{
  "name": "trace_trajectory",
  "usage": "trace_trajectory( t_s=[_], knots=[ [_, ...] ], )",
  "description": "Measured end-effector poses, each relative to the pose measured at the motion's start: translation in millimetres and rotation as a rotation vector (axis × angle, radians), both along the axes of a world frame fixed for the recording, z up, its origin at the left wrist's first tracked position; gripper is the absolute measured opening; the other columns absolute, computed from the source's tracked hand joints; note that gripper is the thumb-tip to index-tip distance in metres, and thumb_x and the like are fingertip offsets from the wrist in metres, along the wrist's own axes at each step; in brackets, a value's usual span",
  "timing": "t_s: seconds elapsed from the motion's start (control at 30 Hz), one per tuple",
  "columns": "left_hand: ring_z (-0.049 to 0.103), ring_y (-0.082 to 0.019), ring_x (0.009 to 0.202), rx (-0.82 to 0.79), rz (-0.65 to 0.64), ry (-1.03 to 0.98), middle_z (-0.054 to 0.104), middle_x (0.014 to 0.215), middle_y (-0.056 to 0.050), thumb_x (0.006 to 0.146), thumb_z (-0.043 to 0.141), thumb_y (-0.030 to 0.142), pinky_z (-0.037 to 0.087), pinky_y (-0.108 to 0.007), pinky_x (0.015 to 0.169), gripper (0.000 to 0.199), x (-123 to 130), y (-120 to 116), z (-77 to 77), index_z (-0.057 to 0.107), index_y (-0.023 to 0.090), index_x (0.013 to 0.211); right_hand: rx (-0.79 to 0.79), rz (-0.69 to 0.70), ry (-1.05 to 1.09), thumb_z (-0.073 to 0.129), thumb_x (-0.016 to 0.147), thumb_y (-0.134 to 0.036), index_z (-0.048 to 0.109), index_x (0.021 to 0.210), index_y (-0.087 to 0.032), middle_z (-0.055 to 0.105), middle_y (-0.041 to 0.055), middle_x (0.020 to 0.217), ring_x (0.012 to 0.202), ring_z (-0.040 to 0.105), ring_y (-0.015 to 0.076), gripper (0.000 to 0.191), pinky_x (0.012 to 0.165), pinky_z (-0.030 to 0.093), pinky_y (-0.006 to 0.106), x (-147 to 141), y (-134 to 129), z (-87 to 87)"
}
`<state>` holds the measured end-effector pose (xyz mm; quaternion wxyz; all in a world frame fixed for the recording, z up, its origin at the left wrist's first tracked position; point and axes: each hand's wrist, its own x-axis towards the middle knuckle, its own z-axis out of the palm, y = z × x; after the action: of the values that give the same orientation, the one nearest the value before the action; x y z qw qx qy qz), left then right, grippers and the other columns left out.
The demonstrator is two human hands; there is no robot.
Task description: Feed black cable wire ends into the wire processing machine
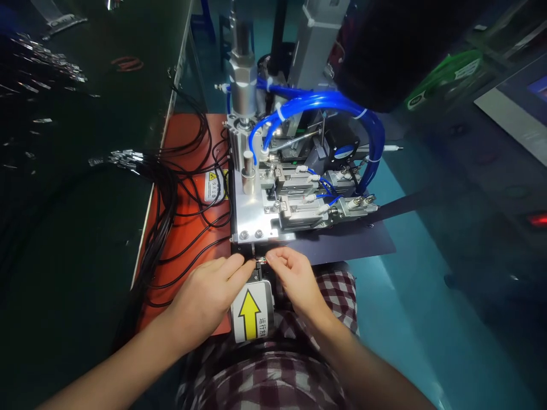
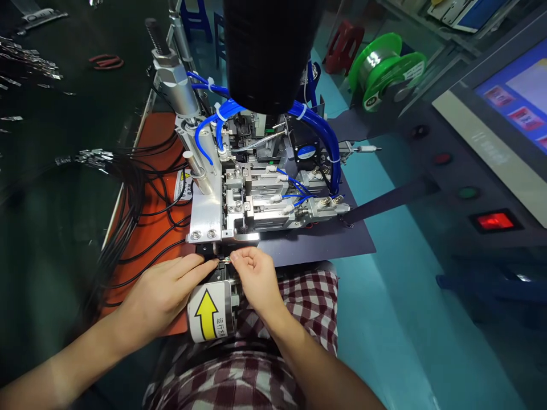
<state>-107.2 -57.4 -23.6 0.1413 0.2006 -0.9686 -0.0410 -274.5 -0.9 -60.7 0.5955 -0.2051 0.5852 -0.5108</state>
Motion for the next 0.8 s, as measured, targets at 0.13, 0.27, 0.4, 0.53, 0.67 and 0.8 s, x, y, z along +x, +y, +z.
trace_trajectory(
  t_s=[0.13,0.27,0.4,0.53,0.67,0.8],
  knots=[
    [0.053,-0.019,0.074,-0.005,0.009,-0.007,0.056,0.094,-0.01,0.089,0.04,0.009,0.043,-0.031,0.059,0.025,-1,0,-0.8,0.052,0.009,0.111,0.088,0.045,-0.087,0.064,0.072,-0.039,0.055,0.078,-0.007,0.043,-0.0031,0.054,0.046,0.031,0.0046,0.034,0.044,0.021,0.021,-8,-2,-2.6],
    [0.053,-0.019,0.075,0.012,0.01,-0.002,0.056,0.095,-0.009,0.089,0.04,0.009,0.043,-0.031,0.06,0.026,-1,0,-0.8,0.051,0.01,0.112,0.012,0.046,-0.008,0.061,0.075,-0.046,0.055,0.082,-0.008,0.046,-0.0023,0.058,0.046,0.036,0.0052,0.039,0.045,0.025,0.021,-11,2,-6.5],
    [0.051,-0.019,0.074,0.0,0.008,0.003,0.055,0.094,-0.009,0.089,0.041,0.009,0.041,-0.031,0.059,0.025,-2,-1,-1.0,0.051,0.01,0.112,-0.057,0.085,0.079,0.059,0.078,-0.045,0.054,0.081,-0.009,0.052,0.0003,0.066,0.048,0.045,0.0065,0.036,0.046,0.031,0.022,-6,3,-3.2],
    [0.049,-0.019,0.078,0.009,0.023,0.01,0.052,0.096,-0.01,0.089,0.041,0.009,0.04,-0.03,0.062,0.025,-2,0,2.4,0.052,0.01,0.112,-0.025,0.093,-0.075,0.061,0.077,-0.04,0.05,0.077,-0.01,0.05,-0.0016,0.06,0.047,0.041,0.0052,0.033,0.049,0.03,0.021,-3,0,-1.9],
    [0.043,-0.022,0.085,-0.04,0.092,-0.094,0.049,0.098,-0.012,0.086,0.044,0.007,0.04,-0.035,0.068,0.034,0,11,11.3,0.054,0.01,0.118,-0.026,0.114,-0.149,0.062,0.077,-0.041,0.05,0.078,-0.01,0.046,-0.0032,0.053,0.049,0.04,0.0063,0.034,0.053,0.03,0.021,-5,-1,-3.7],
    [0.043,-0.022,0.086,0.016,0.188,-0.224,0.049,0.105,-0.014,0.08,0.038,-0.002,0.045,-0.036,0.07,0.051,1,31,14.6,0.048,0.006,0.129,-0.043,0.126,-0.134,0.062,0.077,-0.042,0.049,0.079,-0.01,0.048,-0.0027,0.057,0.05,0.039,0.0061,0.034,0.054,0.03,0.022,-7,-1,-4.0]
  ],
)
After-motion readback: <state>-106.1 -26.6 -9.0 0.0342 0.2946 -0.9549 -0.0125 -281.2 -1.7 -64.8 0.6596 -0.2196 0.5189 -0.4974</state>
